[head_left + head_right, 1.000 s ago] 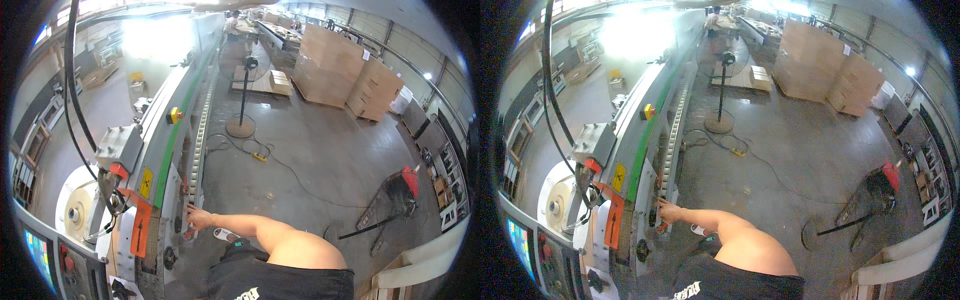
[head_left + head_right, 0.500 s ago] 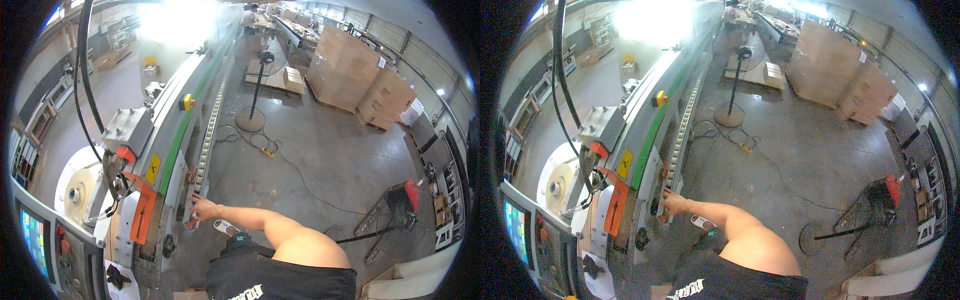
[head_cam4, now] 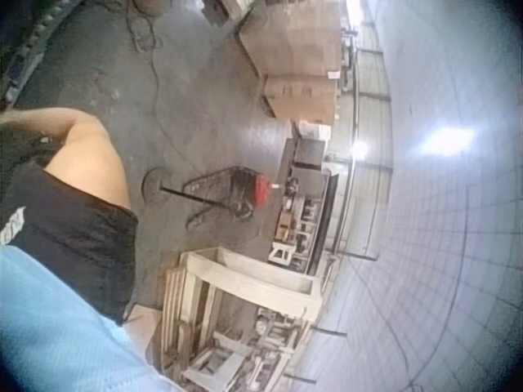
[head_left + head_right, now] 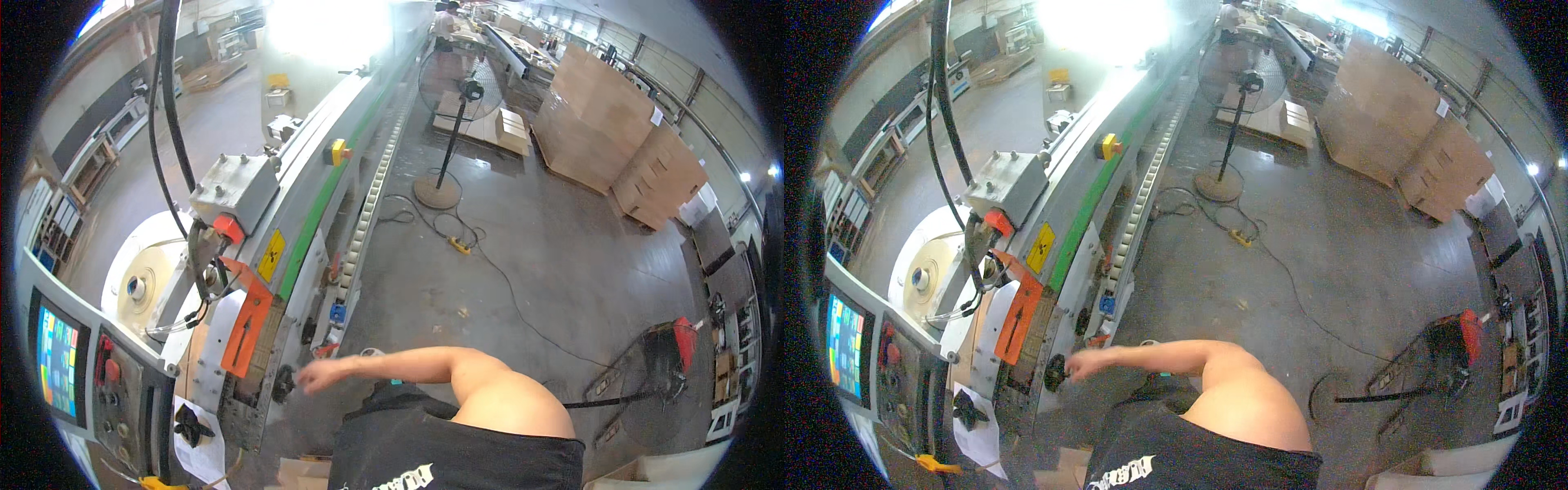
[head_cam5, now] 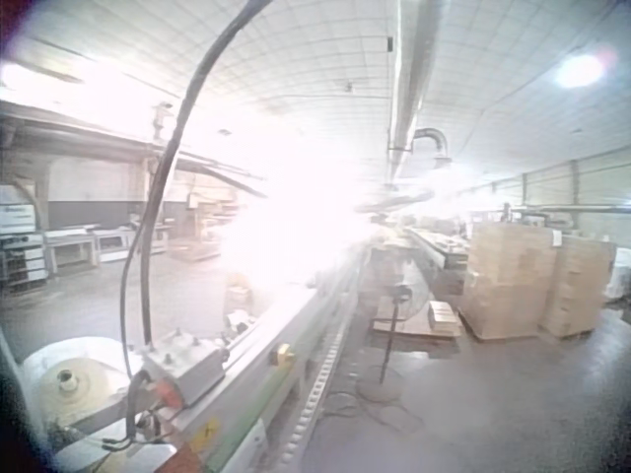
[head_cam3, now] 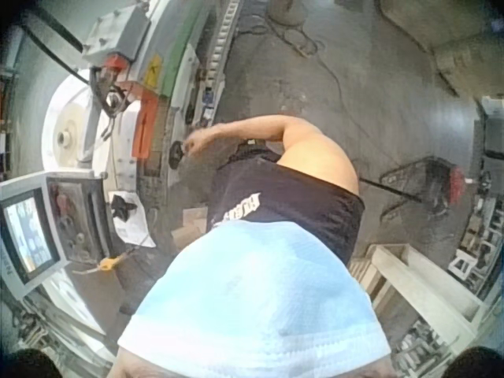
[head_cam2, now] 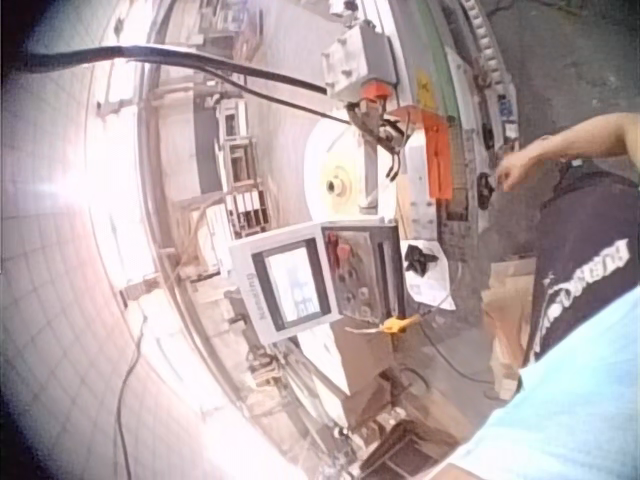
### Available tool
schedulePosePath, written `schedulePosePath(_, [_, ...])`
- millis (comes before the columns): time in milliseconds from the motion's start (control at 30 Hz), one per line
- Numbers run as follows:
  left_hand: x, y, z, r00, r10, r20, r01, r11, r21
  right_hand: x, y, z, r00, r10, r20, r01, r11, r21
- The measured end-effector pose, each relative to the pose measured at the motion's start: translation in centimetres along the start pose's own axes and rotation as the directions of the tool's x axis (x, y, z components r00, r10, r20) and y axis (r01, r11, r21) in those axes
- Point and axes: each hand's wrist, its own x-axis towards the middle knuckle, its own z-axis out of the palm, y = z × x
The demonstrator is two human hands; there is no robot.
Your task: Operating a woodworking machine to apply edge banding to small wooden boards.
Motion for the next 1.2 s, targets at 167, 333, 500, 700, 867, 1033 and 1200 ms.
schedulePosePath(167, [-3.0,-3.7,4.5,0.977,-0.117,0.178,0.112,0.993,0.04,-0.3,-6.3,6.4,0.894,-0.048,0.445,-0.186,0.864,0.467])
schedulePosePath(333, [-1.1,-6.0,8.9,0.896,-0.09,0.435,0.194,0.961,-0.199,-1.5,-5.9,6.8,0.957,-0.011,0.289,-0.179,0.762,0.623])
schedulePosePath(500, [-1.5,-7.5,13.3,0.992,0.051,0.116,-0.024,0.974,-0.224,-2.9,-3.4,4.4,0.981,0.074,0.179,-0.182,0.668,0.722])
schedulePosePath(700, [-7.2,-17.1,19.6,0.895,-0.351,-0.276,0.349,0.935,-0.057,-5.5,-3.0,0.3,0.982,0.159,0.103,-0.17,0.491,0.854])
schedulePosePath(867, [-8.5,-15.2,13.7,0.633,-0.569,0.525,0.665,0.051,-0.745,-3.3,-2.8,1.7,0.978,0.169,0.125,-0.195,0.509,0.838])
schedulePosePath(1033, [-8.3,-14.7,14.0,0.624,-0.667,0.407,0.568,0.028,-0.823,0.7,-0.4,3.0,0.964,0.246,0.1,-0.223,0.55,0.805])
schedulePosePath(1200, [-9.9,-16.8,18.7,0.705,-0.704,0.085,0.366,0.258,-0.894,3.6,-1.3,3.7,0.938,0.347,-0.028,-0.194,0.588,0.785])
